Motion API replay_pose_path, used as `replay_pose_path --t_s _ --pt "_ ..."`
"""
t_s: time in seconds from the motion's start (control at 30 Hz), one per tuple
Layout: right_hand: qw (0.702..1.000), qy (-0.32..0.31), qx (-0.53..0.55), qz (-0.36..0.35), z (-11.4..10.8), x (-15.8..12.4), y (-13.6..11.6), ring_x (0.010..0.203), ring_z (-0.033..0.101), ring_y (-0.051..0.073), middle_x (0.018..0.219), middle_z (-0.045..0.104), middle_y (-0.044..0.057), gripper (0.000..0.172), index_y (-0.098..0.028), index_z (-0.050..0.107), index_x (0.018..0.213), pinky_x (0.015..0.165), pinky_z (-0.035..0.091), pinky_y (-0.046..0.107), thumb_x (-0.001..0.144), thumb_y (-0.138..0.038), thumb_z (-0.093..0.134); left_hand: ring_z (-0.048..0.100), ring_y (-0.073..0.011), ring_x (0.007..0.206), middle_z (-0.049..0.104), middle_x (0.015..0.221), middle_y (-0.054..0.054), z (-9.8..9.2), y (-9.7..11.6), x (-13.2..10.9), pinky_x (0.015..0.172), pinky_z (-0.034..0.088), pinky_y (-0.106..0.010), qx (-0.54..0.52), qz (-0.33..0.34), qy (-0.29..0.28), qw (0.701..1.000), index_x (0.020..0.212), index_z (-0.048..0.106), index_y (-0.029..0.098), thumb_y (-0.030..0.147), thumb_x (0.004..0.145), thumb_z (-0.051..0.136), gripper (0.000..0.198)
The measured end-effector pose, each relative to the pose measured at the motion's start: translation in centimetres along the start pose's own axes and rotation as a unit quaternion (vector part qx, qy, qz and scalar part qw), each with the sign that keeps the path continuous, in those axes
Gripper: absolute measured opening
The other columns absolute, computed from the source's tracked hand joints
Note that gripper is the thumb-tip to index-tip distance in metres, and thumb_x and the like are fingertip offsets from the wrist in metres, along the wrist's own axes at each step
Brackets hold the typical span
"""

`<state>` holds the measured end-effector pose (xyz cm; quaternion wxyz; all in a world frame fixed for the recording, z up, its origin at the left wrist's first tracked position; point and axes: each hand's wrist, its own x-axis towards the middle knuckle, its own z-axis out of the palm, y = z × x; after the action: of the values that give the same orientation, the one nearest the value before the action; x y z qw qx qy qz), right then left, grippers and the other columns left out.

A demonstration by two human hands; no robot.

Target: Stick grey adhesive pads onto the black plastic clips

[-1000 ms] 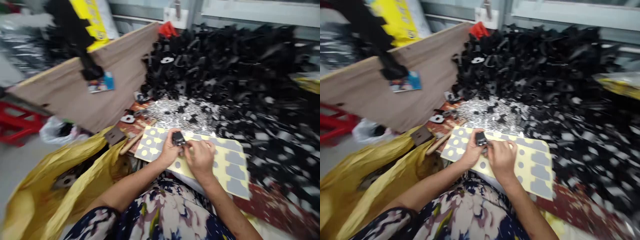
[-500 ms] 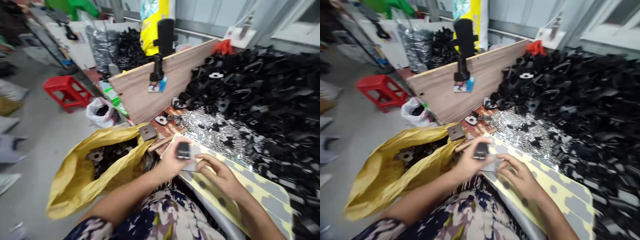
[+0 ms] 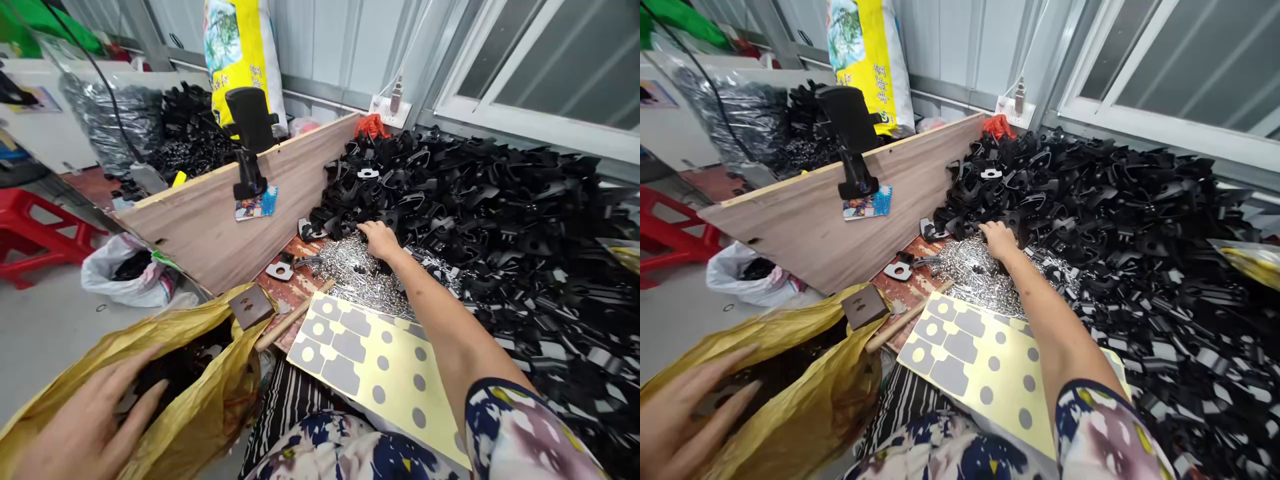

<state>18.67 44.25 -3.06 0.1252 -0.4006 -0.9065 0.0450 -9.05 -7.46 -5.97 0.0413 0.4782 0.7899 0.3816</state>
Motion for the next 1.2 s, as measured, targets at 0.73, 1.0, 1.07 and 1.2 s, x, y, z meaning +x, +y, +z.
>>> replay_pose_path --t_s 0.73,1.0,1.07,1.2 --pt "0.943 -0.009 0.332 0.027 -0.2 -33.5 -10.2 0.11 0.068 0.024 0.119 0.068 0.01 0.025 -0.024 0.07 0.12 0.093 0.059 0.041 0.104 -0.017 0.052 0.078 -0.0243 0.08 0.066 0.106 -0.007 25.1 20.7 8.7 0.056 0.06 -0.027 -0.541 -0.188 -0.45 0.685 0.133 0.051 0.025 0.009 0.081 0.075 0.059" --pt "0.908 -0.108 0.403 0.048 1.0 -34.9 -11.6 0.133 0.057 0.029 0.141 0.065 0.01 0.025 -0.024 0.073 0.111 0.115 0.046 0.055 0.095 -0.011 0.061 0.073 -0.017 0.061 0.061 0.095 -0.002 28.6 21.8 8.3 0.053 0.061 -0.027 -0.454 -0.16 -0.547 0.685 0.139 0.043 0.03 0.009 0.086 0.064 0.06" --pt "0.847 -0.167 0.503 0.039 -1.0 -34.6 -11.9 0.128 0.063 0.026 0.134 0.069 0.008 0.02 -0.025 0.074 0.11 0.114 0.048 0.05 0.096 -0.015 0.063 0.073 -0.0172 0.063 0.06 0.095 -0.001 29.0 21.6 8.3 0.054 0.062 -0.028 -0.464 -0.16 -0.538 0.686 0.135 0.044 0.029 0.011 0.084 0.067 0.058" --pt "0.787 -0.205 0.581 -0.037 -4.9 -34.1 -12.2 0.113 0.068 0.023 0.118 0.073 0.004 0.023 -0.025 0.072 0.117 0.104 0.054 0.04 0.094 -0.027 0.075 0.073 -0.0198 0.068 0.061 0.099 -0.004 28.5 21.5 8.4 0.056 0.061 -0.029 -0.49 -0.176 -0.53 0.67 0.132 0.047 0.028 0.011 0.078 0.073 0.063"
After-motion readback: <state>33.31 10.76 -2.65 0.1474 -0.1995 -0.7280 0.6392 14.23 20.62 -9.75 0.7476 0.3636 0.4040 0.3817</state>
